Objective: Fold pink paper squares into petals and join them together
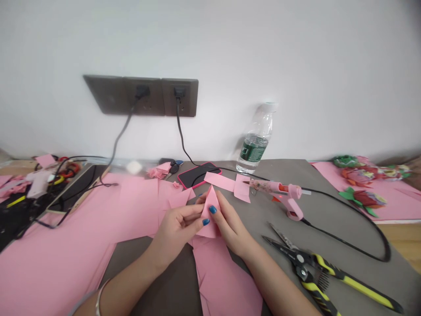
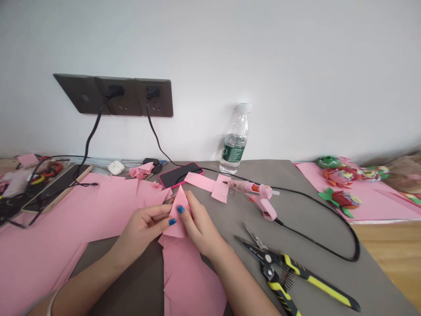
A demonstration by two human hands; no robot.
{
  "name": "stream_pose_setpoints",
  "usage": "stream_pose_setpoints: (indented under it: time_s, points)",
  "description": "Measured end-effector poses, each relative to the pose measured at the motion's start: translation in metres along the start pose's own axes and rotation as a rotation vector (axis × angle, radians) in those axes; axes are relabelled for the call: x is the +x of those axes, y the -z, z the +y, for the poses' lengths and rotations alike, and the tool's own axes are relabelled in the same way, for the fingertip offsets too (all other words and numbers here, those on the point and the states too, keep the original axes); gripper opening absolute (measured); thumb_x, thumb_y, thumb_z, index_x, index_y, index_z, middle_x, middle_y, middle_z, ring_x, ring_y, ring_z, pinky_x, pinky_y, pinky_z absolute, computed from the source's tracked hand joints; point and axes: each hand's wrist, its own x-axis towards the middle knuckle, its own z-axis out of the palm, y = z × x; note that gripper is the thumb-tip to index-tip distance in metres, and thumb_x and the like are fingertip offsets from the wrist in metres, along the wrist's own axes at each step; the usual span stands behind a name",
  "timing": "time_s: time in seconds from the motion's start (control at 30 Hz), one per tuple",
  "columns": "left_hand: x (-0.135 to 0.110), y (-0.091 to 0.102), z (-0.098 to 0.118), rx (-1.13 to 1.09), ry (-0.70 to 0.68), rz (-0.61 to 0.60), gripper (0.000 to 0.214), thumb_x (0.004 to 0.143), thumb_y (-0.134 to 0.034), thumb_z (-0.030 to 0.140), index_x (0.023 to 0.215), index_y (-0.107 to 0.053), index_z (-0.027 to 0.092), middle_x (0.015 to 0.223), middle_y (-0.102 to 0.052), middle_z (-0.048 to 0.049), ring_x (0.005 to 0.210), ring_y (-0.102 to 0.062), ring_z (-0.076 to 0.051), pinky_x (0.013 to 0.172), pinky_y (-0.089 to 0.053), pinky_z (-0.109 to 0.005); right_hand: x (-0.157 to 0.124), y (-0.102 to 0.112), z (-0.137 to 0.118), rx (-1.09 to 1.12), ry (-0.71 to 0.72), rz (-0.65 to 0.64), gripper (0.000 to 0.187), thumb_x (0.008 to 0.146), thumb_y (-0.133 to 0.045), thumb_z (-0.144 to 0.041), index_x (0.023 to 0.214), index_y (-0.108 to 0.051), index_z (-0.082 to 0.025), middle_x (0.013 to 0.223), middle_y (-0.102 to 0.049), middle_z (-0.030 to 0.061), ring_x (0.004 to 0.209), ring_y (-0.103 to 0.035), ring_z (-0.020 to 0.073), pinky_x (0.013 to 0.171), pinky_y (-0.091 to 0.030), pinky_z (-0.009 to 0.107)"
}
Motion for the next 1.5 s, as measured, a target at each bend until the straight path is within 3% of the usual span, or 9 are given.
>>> stream_pose_setpoints:
  time_s: [0.4,0.6,0.77,0.87,0.97,1.07,1.17,1.27,1.5]
  points:
    - [0.0009,-0.0009,0.0005,-0.056,0.003,-0.038,0.034,0.089,-0.065,0.017,0.122,-0.074,0.023,0.124,-0.074,-0.005,0.132,-0.057,-0.026,0.112,-0.045,-0.038,-0.0003,0.0013,-0.0002,0.037,0.002,-0.016,0.027,0.106,-0.037,-0.041,0.114,-0.057,-0.024,0.111,-0.065,0.0076,0.103,-0.062,0.0242,0.091,-0.05,0.036]
    - [0.0001,-0.0009,0.0028,0.027,-0.011,-0.018,0.029,0.092,-0.062,0.023,0.117,-0.076,0.02,0.117,-0.077,-0.0057,0.128,-0.06,-0.028,0.114,-0.041,-0.041,-0.0003,-0.0002,0.0016,-0.021,-0.013,0.024,0.024,0.105,-0.037,-0.042,0.098,-0.051,-0.024,0.088,-0.06,0.0044,0.082,-0.059,0.0223,0.089,-0.05,0.038]
    - [0.0008,0.0009,0.0016,0.107,-0.004,-0.019,0.027,0.094,-0.06,0.028,0.112,-0.077,0.017,0.109,-0.079,-0.0059,0.114,-0.066,-0.026,0.111,-0.043,-0.038,-0.0002,0.001,0.0006,-0.01,0.002,0.02,0.023,0.104,-0.038,-0.04,0.097,-0.051,-0.023,0.087,-0.058,0.0039,0.078,-0.056,0.0209,0.085,-0.049,0.036]
    - [0.0005,0.0018,0.0002,0.109,0.029,0.012,0.027,0.093,-0.06,0.029,0.114,-0.072,0.018,0.107,-0.079,-0.0056,0.106,-0.069,-0.022,0.102,-0.048,-0.033,0.0011,0.0013,0.001,0.05,0.026,0.039,0.02,0.102,-0.044,-0.039,0.101,-0.055,-0.023,0.092,-0.06,0.0046,0.082,-0.057,0.0205,0.08,-0.048,0.033]
    - [-0.0004,0.0014,0.0009,0.188,0.062,0.078,0.019,0.091,-0.06,0.028,0.107,-0.065,0.019,0.089,-0.079,-0.0025,0.085,-0.07,-0.018,0.081,-0.053,-0.027,0.0041,0.0005,0.003,0.171,0.023,0.078,0.015,0.098,-0.055,-0.036,0.098,-0.059,-0.022,0.093,-0.06,0.0039,0.085,-0.056,0.0198,0.076,-0.045,0.03]
    - [-0.0009,0.0001,0.0034,0.267,0.064,0.145,0.01,0.087,-0.061,0.023,0.094,-0.053,0.021,0.067,-0.073,0.0037,0.058,-0.059,-0.012,0.059,-0.044,-0.021,0.0066,0.0002,0.0036,0.256,-0.018,0.094,0.015,0.094,-0.062,-0.034,0.087,-0.06,-0.021,0.088,-0.056,0.0027,0.082,-0.052,0.0184,0.074,-0.042,0.029]
    - [-0.0009,-0.0001,0.0055,0.28,0.056,0.148,0.013,0.084,-0.061,0.021,0.089,-0.049,0.022,0.056,-0.063,0.0082,0.048,-0.044,-0.008,0.052,-0.034,-0.019,0.0067,0.0007,0.0022,0.333,-0.083,0.063,0.017,0.093,-0.064,-0.034,0.084,-0.061,-0.02,0.082,-0.051,0.0004,0.076,-0.048,0.0162,0.069,-0.039,0.027]
    - [-0.0009,0.0005,0.0057,0.268,0.074,0.134,0.009,0.085,-0.06,0.025,0.092,-0.056,0.02,0.054,-0.057,0.0087,0.047,-0.04,-0.008,0.05,-0.032,-0.018,0.0057,0.0012,0.0014,0.381,-0.104,0.064,0.018,0.093,-0.064,-0.035,0.086,-0.061,-0.02,0.081,-0.05,-0.0003,0.074,-0.046,0.0152,0.066,-0.038,0.025]
    - [-0.0023,-0.0005,0.0034,0.247,0.059,0.083,0.018,0.088,-0.062,0.033,0.095,-0.069,0.018,0.078,-0.073,-0.001,0.078,-0.066,-0.017,0.071,-0.05,-0.023,0.006,0.001,0.0026,0.396,-0.081,0.097,0.02,0.094,-0.063,-0.036,0.084,-0.059,-0.019,0.082,-0.049,-0.0006,0.072,-0.044,0.0144,0.065,-0.036,0.025]
